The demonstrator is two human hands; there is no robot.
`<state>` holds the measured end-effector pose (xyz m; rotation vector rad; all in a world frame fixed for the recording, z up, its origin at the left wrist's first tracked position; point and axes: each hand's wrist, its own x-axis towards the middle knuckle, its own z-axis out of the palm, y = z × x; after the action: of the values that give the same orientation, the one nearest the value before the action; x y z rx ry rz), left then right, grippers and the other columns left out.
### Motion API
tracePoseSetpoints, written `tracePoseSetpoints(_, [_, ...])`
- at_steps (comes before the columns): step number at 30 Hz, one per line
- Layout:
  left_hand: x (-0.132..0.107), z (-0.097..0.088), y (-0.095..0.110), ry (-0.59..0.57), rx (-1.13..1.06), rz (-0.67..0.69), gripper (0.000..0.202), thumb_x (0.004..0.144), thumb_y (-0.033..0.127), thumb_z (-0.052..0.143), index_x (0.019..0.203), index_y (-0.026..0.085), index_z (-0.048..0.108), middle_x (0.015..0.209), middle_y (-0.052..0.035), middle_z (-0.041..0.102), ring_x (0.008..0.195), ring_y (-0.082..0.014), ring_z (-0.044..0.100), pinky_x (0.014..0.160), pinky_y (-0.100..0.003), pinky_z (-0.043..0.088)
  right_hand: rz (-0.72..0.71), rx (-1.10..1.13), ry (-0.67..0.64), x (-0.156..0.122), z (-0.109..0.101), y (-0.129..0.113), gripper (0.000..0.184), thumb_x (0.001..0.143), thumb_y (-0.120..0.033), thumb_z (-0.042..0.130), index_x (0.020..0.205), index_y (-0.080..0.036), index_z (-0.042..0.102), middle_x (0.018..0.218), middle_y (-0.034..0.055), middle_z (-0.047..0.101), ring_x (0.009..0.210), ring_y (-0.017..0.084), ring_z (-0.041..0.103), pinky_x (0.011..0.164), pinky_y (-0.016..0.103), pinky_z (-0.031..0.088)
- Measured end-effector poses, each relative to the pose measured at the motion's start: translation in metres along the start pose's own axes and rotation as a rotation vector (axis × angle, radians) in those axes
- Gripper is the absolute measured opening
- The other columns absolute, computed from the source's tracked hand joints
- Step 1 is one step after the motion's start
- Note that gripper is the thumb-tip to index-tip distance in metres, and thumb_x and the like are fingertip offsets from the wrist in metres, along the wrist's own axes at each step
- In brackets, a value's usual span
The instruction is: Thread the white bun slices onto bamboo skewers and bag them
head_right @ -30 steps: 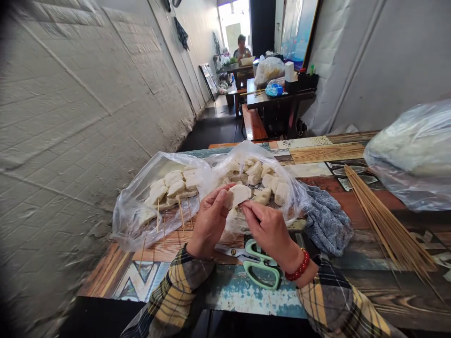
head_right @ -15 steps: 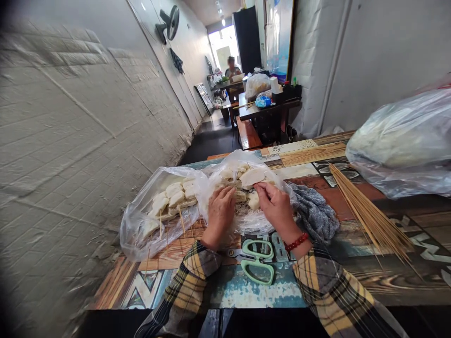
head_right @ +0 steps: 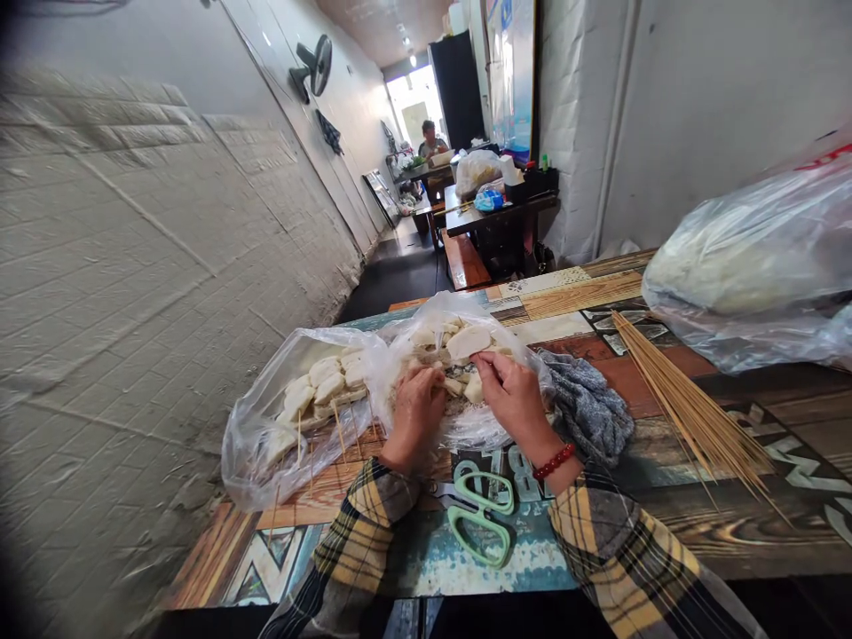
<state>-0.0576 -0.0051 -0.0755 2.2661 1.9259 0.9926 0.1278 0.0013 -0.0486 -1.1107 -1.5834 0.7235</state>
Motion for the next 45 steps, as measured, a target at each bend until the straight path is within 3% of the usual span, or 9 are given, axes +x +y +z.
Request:
tracePoseSetpoints(6, [0.0, -0.01, -0.003, 0.106, -0.874, -0.37, 0.042, 0.076, 0.034, 0.069, 0.115, 0.019, 0.065, 0.094, -0.0042, 0.07, 0.075, -0.0138, 0.06, 0.066, -0.025, 0.046, 0.028, 0.054, -0.001, -0.003, 0.001, 0.001, 0.04, 0.092, -0.048, 0.048, 0.098, -0.015, 0.071, 0.05, -0.0028, 0.057, 0.046, 0.015, 0.053, 0.046, 0.025, 0.039])
tracePoseSetpoints(11, [-0.002, -0.019, 0.0, 0.071, -1.284, -0.516, 0.038, 0.07, 0.04, 0.076, 0.098, 0.016, 0.071, 0.088, -0.0023, 0.067, 0.06, -0.0072, 0.049, 0.055, -0.02, 0.04, 0.056, 0.069, -0.026, -0.006, 0.003, 0.002, 0.038, 0.092, -0.047, 0.049, 0.099, -0.016, 0.071, 0.048, -0.0043, 0.054, 0.044, 0.014, 0.051, 0.047, 0.026, 0.039])
tracePoseSetpoints(14, [-0.002, -0.017, -0.004, 0.087, -1.166, -0.479, 0.032, 0.074, 0.039, 0.072, 0.096, 0.016, 0.069, 0.085, -0.0021, 0.067, 0.064, -0.0094, 0.053, 0.058, -0.022, 0.043, 0.059, 0.062, -0.036, -0.007, 0.003, 0.002, 0.038, 0.092, -0.046, 0.05, 0.099, -0.015, 0.071, 0.048, -0.004, 0.054, 0.043, 0.014, 0.051, 0.048, 0.027, 0.039])
tracePoseSetpoints(20, [-0.005, -0.006, -0.006, 0.113, -0.264, -0.178, 0.019, 0.087, 0.023, 0.057, 0.101, 0.019, 0.069, 0.094, -0.0069, 0.065, 0.088, -0.0196, 0.059, 0.079, -0.033, 0.047, 0.064, 0.058, -0.047, -0.007, 0.003, 0.003, 0.04, 0.092, -0.05, 0.049, 0.099, -0.016, 0.07, 0.048, -0.0033, 0.054, 0.044, 0.015, 0.052, 0.048, 0.028, 0.039])
tracePoseSetpoints(23, [-0.01, -0.005, -0.001, 0.058, -0.002, -0.042, 0.026, 0.086, 0.016, 0.055, 0.108, 0.023, 0.067, 0.1, -0.0082, 0.064, 0.097, -0.0228, 0.058, 0.087, -0.037, 0.046, 0.069, 0.053, -0.047, -0.007, 0.003, 0.003, 0.04, 0.092, -0.05, 0.05, 0.099, -0.016, 0.07, 0.048, -0.0028, 0.055, 0.043, 0.015, 0.051, 0.047, 0.028, 0.038])
tracePoseSetpoints(28, [-0.01, -0.009, 0.003, -0.029, -0.212, 0.012, 0.024, 0.083, 0.028, 0.065, 0.106, 0.022, 0.068, 0.099, -0.0073, 0.067, 0.094, -0.0222, 0.061, 0.084, -0.036, 0.049, 0.071, 0.056, -0.041, -0.007, 0.004, 0.003, 0.04, 0.092, -0.049, 0.049, 0.099, -0.016, 0.071, 0.051, -0.0019, 0.058, 0.044, 0.015, 0.053, 0.046, 0.027, 0.039])
tracePoseSetpoints(34, [-0.005, -0.019, -0.025, 0.275, -0.554, -0.299, 0.025, 0.089, 0.033, 0.053, 0.099, 0.017, 0.07, 0.094, -0.0078, 0.071, 0.087, -0.0196, 0.065, 0.081, -0.034, 0.05, 0.073, 0.038, -0.023, -0.005, 0.003, 0.006, 0.04, 0.092, -0.049, 0.049, 0.098, -0.016, 0.071, 0.049, -0.0039, 0.055, 0.042, 0.014, 0.052, 0.046, 0.026, 0.039])
tracePoseSetpoints(39, [-0.006, -0.024, -0.042, 0.349, -0.444, -0.285, 0.02, 0.087, 0.026, 0.054, 0.095, 0.017, 0.07, 0.095, -0.0076, 0.071, 0.091, -0.0201, 0.064, 0.087, -0.036, 0.049, 0.056, 0.025, -0.036, -0.006, 0.002, 0.004, 0.037, 0.093, -0.046, 0.049, 0.098, -0.017, 0.071, 0.049, -0.0034, 0.053, 0.045, 0.015, 0.051, 0.048, 0.027, 0.038])
tracePoseSetpoints(45, [-0.01, -0.029, -0.03, 0.183, -0.097, -0.096, 0.023, 0.089, 0.017, 0.048, 0.101, 0.019, 0.068, 0.105, -0.0096, 0.066, 0.1, -0.0222, 0.059, 0.091, -0.038, 0.047, 0.04, 0.016, -0.03, -0.007, 0.001, 0.005, 0.037, 0.092, -0.047, 0.049, 0.097, -0.018, 0.071, 0.047, -0.0035, 0.051, 0.045, 0.016, 0.051, 0.047, 0.028, 0.037])
